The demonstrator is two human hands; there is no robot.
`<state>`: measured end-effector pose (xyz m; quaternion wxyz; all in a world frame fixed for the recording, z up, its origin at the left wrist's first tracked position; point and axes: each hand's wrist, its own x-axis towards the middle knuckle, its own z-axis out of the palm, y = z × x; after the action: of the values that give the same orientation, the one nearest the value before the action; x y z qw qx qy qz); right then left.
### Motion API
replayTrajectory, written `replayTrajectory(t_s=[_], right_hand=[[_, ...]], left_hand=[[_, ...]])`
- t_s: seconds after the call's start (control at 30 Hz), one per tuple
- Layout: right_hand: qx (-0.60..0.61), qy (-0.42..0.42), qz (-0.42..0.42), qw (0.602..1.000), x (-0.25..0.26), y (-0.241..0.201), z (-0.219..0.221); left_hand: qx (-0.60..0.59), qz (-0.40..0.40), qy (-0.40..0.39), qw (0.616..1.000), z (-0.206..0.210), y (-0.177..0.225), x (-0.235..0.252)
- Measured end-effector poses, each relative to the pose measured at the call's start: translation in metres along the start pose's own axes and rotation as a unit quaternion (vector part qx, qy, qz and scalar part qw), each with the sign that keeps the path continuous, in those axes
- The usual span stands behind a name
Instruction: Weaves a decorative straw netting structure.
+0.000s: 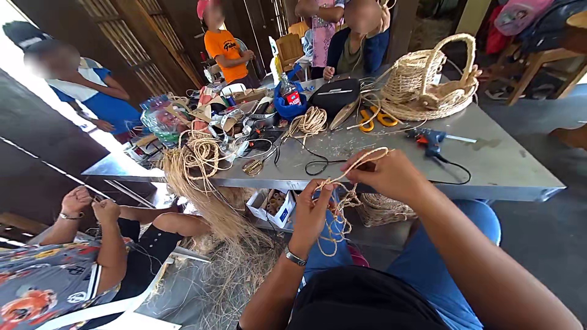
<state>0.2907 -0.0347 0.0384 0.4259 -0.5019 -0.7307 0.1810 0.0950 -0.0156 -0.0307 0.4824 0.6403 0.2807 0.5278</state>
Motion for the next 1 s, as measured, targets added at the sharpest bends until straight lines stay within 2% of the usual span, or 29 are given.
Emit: replayTrajectory(t_s=[0.2, 0.3, 0.4, 0.5, 0.6, 0.67, 0.73, 0.9, 1.0], right_hand=[[0.09, -0.054, 0.015, 0.994, 0.0, -0.002, 0.011], [0.071, -0.047, -0.007, 0.996, -0.003, -0.003, 0.014], [0.015, 0.004, -0.04, 0.999, -0.006, -0.005, 0.017], [0.012, 0.01, -0.004, 1.0, -0.008, -0.008, 0.016], [0.135, -0.021, 0.074, 0.988, -0.008, -0.011, 0.017], [0.269, -0.045, 0.118, 0.955, -0.005, -0.009, 0.019], [0.334, -0.058, 0.125, 0.932, -0.002, -0.003, 0.023], [0.25, -0.05, 0.096, 0.962, -0.006, -0.004, 0.026], [0.184, 0.004, 0.06, 0.981, -0.008, -0.005, 0.026]], left_hand=[[-0.009, 0.015, 0.007, 1.0, 0.003, -0.002, 0.001], [-0.014, 0.025, 0.014, 0.999, 0.003, -0.002, 0.0], [-0.015, 0.04, 0.021, 0.999, 0.004, -0.001, -0.002], [-0.009, 0.051, 0.027, 0.998, 0.004, -0.002, -0.001], [0.026, 0.06, 0.032, 0.997, 0.004, -0.004, 0.002], [0.047, 0.057, 0.031, 0.997, 0.003, -0.005, 0.003], [0.053, 0.048, 0.024, 0.997, 0.003, -0.005, 0.003], [-0.014, 0.016, 0.013, 1.0, 0.002, -0.004, 0.004], [-0.047, 0.009, 0.008, 0.999, -0.001, -0.005, 0.004]])
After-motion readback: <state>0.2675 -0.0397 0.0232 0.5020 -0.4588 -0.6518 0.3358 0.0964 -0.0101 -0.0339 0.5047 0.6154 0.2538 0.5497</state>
